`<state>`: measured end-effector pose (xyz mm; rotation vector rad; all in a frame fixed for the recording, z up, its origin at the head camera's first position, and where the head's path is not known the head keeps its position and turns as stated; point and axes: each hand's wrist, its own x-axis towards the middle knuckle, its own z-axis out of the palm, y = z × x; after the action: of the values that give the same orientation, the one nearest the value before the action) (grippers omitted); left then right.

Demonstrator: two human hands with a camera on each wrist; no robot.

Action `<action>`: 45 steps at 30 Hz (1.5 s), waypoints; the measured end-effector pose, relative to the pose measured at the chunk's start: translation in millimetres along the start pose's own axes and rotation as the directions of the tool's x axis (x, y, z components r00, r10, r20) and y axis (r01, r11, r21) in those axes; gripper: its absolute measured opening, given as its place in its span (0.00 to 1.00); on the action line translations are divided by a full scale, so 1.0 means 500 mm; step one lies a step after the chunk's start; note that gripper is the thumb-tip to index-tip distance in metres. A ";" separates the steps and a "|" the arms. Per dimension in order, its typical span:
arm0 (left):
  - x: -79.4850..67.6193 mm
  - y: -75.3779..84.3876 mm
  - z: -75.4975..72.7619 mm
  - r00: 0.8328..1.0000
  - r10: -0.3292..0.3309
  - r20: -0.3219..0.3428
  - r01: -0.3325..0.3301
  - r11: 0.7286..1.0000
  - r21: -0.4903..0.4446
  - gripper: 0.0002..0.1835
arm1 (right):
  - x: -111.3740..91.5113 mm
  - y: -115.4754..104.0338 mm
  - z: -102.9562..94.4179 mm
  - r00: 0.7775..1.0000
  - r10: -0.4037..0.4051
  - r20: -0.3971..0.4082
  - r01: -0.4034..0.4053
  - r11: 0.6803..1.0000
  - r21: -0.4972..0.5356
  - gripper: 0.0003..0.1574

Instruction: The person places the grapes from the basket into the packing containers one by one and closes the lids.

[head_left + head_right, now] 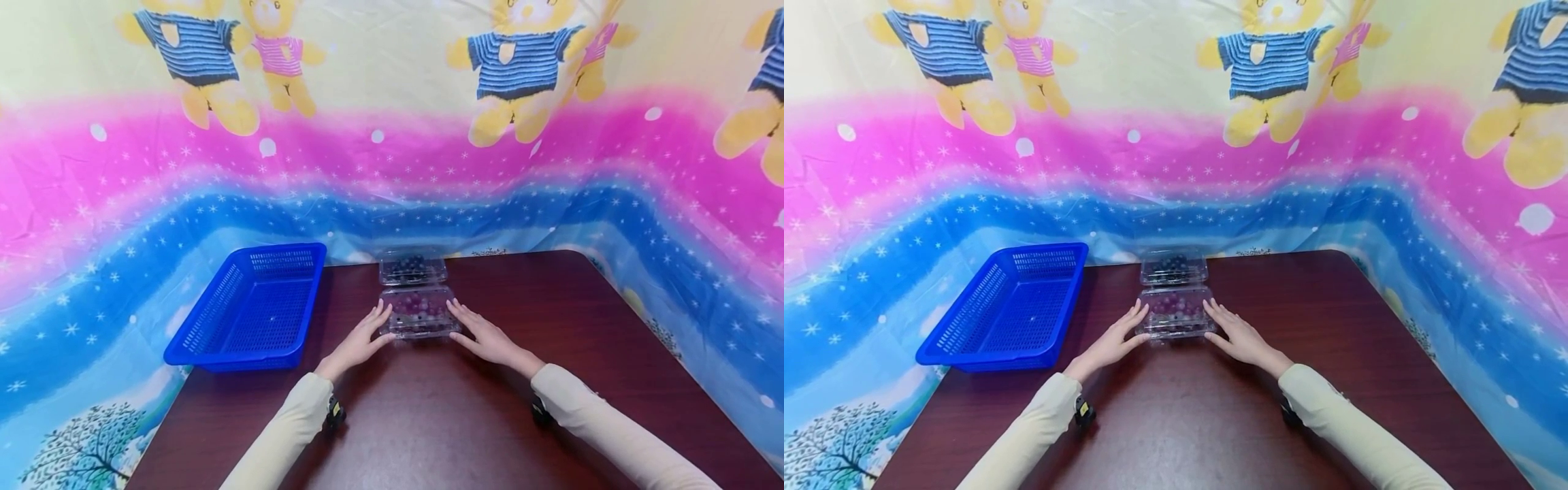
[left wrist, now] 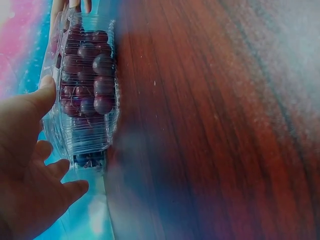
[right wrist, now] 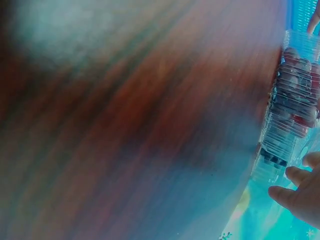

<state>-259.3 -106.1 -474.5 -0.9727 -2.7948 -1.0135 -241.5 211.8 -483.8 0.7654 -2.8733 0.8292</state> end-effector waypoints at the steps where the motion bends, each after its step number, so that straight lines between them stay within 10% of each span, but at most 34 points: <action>1: 0.001 0.000 0.000 1.000 -0.001 -0.001 0.001 1.000 0.000 0.35 | 0.001 0.001 0.000 1.000 -0.002 0.000 0.002 1.000 0.000 0.42; 45: 0.027 0.014 -0.026 0.997 -0.064 0.053 0.059 0.994 0.093 0.39 | 0.026 0.006 -0.018 1.000 -0.003 -0.009 0.002 0.996 -0.087 0.45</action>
<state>-268.8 -102.2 -457.2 -0.9240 -2.9042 -0.8691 -254.9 212.5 -475.3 0.7538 -2.8774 0.7000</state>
